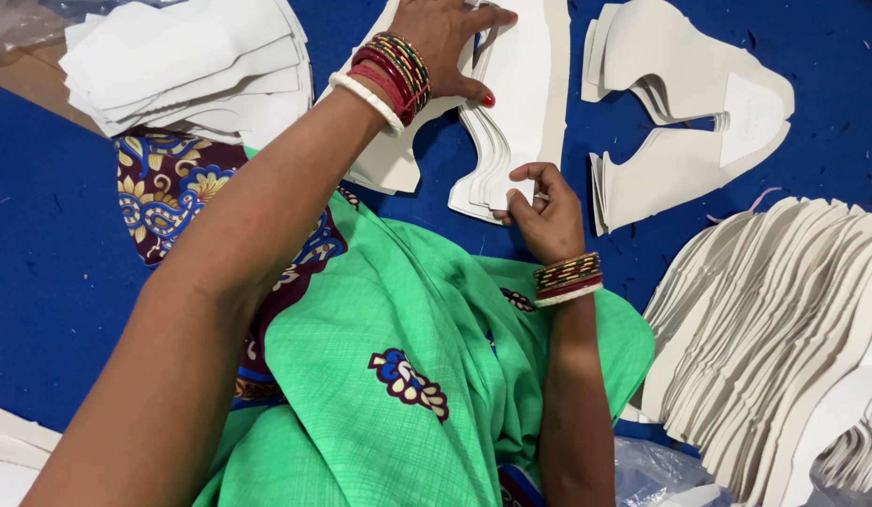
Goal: The person sorts and stacks white shoe upper components into organized piles.
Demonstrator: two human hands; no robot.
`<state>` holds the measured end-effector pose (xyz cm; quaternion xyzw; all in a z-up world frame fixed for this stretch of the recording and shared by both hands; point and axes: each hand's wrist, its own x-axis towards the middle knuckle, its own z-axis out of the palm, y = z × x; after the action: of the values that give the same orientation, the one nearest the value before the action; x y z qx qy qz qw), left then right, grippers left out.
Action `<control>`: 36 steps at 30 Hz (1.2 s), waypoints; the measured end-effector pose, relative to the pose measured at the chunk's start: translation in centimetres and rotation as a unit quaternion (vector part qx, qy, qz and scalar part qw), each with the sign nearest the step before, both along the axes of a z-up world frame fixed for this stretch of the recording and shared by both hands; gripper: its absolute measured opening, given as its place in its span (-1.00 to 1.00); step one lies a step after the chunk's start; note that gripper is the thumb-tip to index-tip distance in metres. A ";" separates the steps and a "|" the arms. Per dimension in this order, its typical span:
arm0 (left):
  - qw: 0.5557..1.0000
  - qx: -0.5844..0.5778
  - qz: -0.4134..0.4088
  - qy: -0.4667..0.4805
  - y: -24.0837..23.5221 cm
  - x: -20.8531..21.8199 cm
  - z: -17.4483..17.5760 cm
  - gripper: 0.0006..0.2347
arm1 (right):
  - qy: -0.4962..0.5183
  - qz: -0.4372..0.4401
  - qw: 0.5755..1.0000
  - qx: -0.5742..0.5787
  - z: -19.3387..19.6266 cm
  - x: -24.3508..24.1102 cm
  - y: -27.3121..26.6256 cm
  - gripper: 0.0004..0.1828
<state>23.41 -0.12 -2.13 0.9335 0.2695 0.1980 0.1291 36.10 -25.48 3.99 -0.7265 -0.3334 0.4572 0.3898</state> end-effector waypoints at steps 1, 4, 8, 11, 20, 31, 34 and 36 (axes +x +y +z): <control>1.000 0.001 -0.001 0.000 0.0 -0.1 0.1 -0.18 | 0.000 -0.001 1.000 0.001 0.1 -0.2 0.2 -0.75; 1.000 -0.025 -0.008 0.003 -0.1 -0.4 0.5 -0.16 | -0.043 -0.013 0.999 0.005 1.2 -0.8 1.1 -0.75; 1.000 -0.008 -0.009 0.001 0.0 -0.7 1.6 -0.16 | -0.287 0.112 0.922 -0.236 3.9 -0.4 3.0 -0.64; 0.999 -0.036 -0.024 0.004 -0.2 -1.2 2.1 -0.17 | -0.456 0.123 0.850 -0.233 4.3 -1.4 4.0 -0.51; 0.996 -0.069 -0.027 0.050 -0.9 -1.3 4.1 -0.16 | -0.473 0.156 0.865 0.060 -1.5 -1.3 6.7 0.00; 0.991 -0.093 -0.090 -0.022 0.5 -3.8 2.8 -0.19 | -0.483 0.189 0.850 0.092 -2.0 -0.4 13.6 -0.06; 0.970 -0.164 -0.088 -0.156 -0.5 -7.8 3.3 -0.27 | -0.512 0.184 0.835 0.080 -2.1 -0.8 13.1 -0.06; 0.964 -0.166 0.019 -0.209 -0.4 -10.5 2.2 -0.43 | -0.500 0.173 0.845 0.076 -1.7 -1.0 13.3 -0.05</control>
<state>12.89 -0.47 0.09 0.8317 0.2830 0.3438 0.3317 35.13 -12.14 2.32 -0.7552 -0.6374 0.0649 0.1386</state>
